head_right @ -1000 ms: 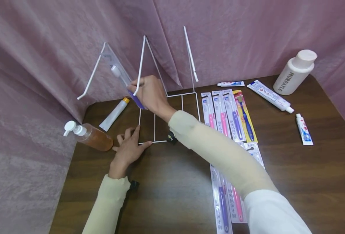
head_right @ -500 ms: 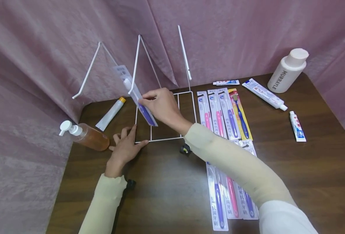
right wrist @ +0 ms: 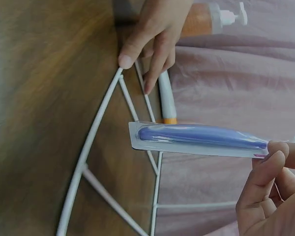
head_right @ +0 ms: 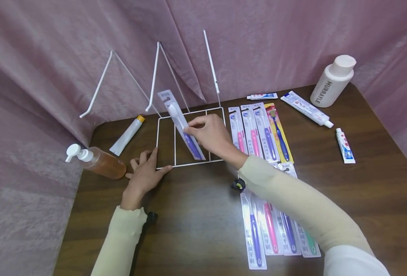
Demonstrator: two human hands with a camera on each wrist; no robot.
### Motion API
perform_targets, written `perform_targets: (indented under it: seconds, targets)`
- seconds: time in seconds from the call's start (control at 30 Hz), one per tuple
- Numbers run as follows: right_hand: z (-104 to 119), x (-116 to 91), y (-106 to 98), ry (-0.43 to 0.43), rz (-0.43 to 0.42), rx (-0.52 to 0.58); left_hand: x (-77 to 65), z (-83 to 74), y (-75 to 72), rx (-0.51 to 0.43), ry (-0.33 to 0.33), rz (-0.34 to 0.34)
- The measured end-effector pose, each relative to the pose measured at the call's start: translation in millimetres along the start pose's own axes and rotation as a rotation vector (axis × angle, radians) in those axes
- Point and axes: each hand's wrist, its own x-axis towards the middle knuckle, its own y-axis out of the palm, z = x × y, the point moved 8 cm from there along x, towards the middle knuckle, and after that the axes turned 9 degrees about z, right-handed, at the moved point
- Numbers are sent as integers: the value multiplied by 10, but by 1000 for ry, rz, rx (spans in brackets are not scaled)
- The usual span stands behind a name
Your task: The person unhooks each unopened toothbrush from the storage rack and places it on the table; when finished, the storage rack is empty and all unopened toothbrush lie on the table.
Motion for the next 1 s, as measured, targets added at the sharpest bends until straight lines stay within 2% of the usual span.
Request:
perform_targets:
  seconds: [0.23, 0.7, 1.0]
  targets:
    - [-208, -222, -242, 75, 18, 37, 4, 6, 22, -5, 5, 11]
    - [-430, -694, -821, 151, -37, 47, -32, 37, 17, -7, 3, 22]
    - [-680, -1132, -1331, 229, -135, 60, -12, 16, 12, -4, 12, 20]
